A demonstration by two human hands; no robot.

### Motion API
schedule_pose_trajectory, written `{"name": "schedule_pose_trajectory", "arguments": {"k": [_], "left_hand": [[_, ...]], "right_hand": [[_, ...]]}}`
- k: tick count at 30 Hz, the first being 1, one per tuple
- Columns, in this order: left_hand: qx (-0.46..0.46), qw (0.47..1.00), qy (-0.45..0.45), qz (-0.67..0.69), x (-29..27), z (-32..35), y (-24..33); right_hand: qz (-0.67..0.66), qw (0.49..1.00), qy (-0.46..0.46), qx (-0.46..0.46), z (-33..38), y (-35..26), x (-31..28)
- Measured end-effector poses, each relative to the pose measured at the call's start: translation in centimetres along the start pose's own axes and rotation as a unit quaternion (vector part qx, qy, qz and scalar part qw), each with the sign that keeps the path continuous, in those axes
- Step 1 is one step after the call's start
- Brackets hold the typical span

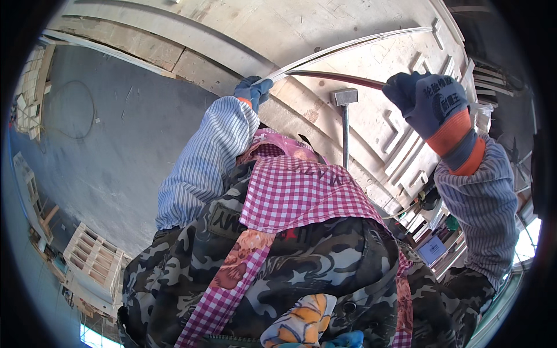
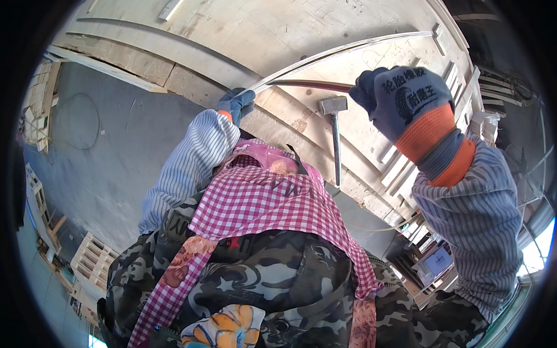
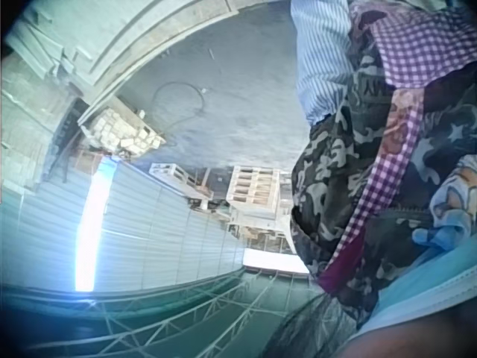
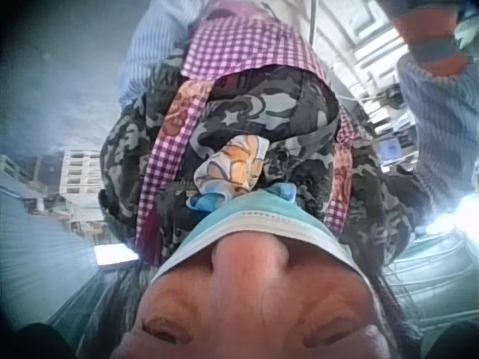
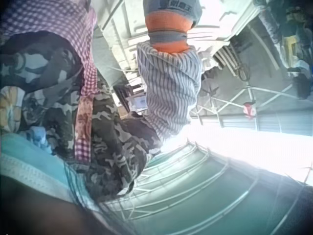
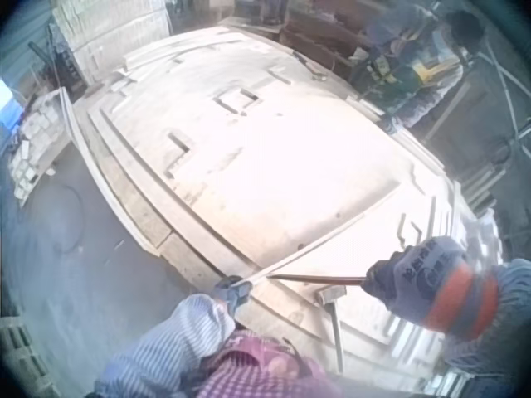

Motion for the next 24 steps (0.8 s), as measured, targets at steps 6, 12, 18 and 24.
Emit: {"name": "schedule_pose_trajectory", "arguments": {"k": [6, 12, 18, 24], "left_hand": [[-0.007, 1.0, 0.019, -0.001, -0.1, -0.4, -0.8], [-0.003, 1.0, 0.02, -0.009, -0.1, -0.5, -1.0], [-0.006, 0.999, -0.01, -0.035, 0.3, -0.6, -1.0], [0.005, 1.0, -0.006, -0.025, 0.1, -0.3, -0.6]], "right_hand": [[-0.053, 0.996, 0.068, -0.034, 0.4, -1.6, 0.5], [-0.064, 0.997, 0.045, -0.008, 0.4, -1.4, 0.7], [-0.081, 0.996, 0.033, 0.006, 1.3, -1.2, 1.4], [-0.091, 0.995, 0.014, 0.029, 1.6, -1.4, 2.1]]}}
Point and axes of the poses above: each hand's wrist, its own z-axis away from the middle knuckle, its own x-axis out of the palm, y = z × x, the point moved 5 cm from there along -z, towards the middle knuckle, and after that the axes turned 7 degrees about -y, right-handed, at the moved point
